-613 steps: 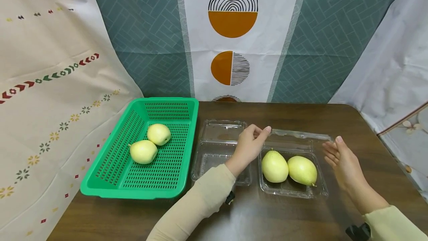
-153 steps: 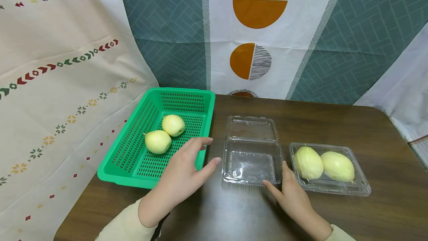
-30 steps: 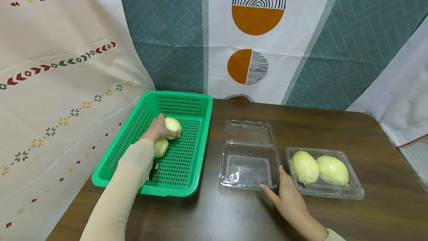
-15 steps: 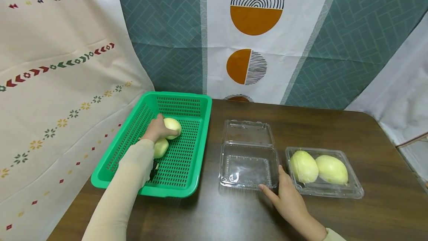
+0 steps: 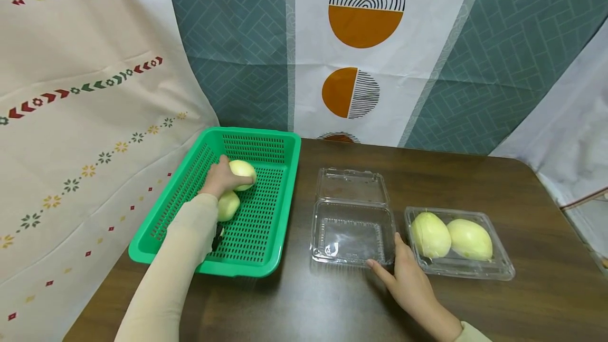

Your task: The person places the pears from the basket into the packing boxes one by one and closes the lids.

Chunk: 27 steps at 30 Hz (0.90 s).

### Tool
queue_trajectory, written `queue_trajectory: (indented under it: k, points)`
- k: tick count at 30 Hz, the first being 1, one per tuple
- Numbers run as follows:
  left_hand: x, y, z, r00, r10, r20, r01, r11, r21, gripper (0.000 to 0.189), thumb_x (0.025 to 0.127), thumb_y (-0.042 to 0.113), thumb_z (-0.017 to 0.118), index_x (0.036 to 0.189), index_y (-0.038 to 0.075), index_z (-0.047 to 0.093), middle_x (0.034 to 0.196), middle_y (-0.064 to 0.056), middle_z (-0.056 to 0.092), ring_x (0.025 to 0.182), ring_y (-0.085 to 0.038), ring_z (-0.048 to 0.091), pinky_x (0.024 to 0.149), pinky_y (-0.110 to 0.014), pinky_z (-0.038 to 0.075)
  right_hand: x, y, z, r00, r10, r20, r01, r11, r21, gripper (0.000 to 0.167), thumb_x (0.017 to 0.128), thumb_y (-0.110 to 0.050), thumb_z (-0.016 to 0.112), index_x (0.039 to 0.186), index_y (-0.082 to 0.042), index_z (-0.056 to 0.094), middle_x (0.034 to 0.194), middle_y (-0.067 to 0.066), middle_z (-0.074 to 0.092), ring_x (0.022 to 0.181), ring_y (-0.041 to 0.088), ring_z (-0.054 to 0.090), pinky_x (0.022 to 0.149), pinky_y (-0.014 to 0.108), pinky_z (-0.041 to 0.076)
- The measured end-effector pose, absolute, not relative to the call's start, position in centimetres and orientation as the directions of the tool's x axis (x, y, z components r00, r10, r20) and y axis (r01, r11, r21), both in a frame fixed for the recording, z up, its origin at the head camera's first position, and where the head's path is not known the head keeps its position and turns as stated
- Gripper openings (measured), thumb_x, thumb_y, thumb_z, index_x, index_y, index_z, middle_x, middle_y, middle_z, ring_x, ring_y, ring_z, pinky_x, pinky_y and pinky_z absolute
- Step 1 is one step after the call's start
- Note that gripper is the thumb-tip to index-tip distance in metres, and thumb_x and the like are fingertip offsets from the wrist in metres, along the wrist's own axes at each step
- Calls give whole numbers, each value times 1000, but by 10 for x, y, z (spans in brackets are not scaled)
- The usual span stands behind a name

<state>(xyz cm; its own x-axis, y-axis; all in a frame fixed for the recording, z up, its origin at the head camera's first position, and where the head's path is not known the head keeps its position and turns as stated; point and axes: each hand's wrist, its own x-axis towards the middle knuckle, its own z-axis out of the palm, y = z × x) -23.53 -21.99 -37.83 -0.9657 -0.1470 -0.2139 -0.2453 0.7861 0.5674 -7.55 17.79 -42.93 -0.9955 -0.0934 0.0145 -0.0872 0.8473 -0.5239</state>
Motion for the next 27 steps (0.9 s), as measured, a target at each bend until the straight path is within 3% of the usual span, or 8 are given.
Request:
queue_trajectory:
  k: [9, 17, 27]
  points:
    - [-232, -214, -370, -981, -148, -128, -195, 772, 605, 85, 76, 39, 72, 134, -5, 27, 125, -32, 41, 109, -44, 45, 90, -56, 42, -75, 177, -427, -995, -101, 10, -91, 842, -532, 91, 90, -46, 60, 140, 19, 21, 138, 41, 33, 115, 55, 48, 64, 40, 54]
    - [-231, -205, -370, -986, -141, -91, -168, 797, 581, 91, 74, 40, 73, 137, -5, 26, 125, -33, 41, 112, -45, 43, 89, -56, 43, -73, 178, -429, -994, -110, 5, -96, 843, -530, 91, 90, -47, 59, 140, 19, 21, 139, 41, 33, 118, 55, 45, 74, 49, 54]
    - [-226, -198, -364, -991, -130, -32, -125, 809, 574, 91, 72, 42, 75, 136, -3, 29, 121, -31, 43, 109, -44, 45, 87, -55, 43, -73, 178, -428, -992, -122, 44, -127, 834, -537, 89, 90, -43, 62, 138, 21, 23, 136, 43, 35, 106, 53, 54, 56, 32, 51]
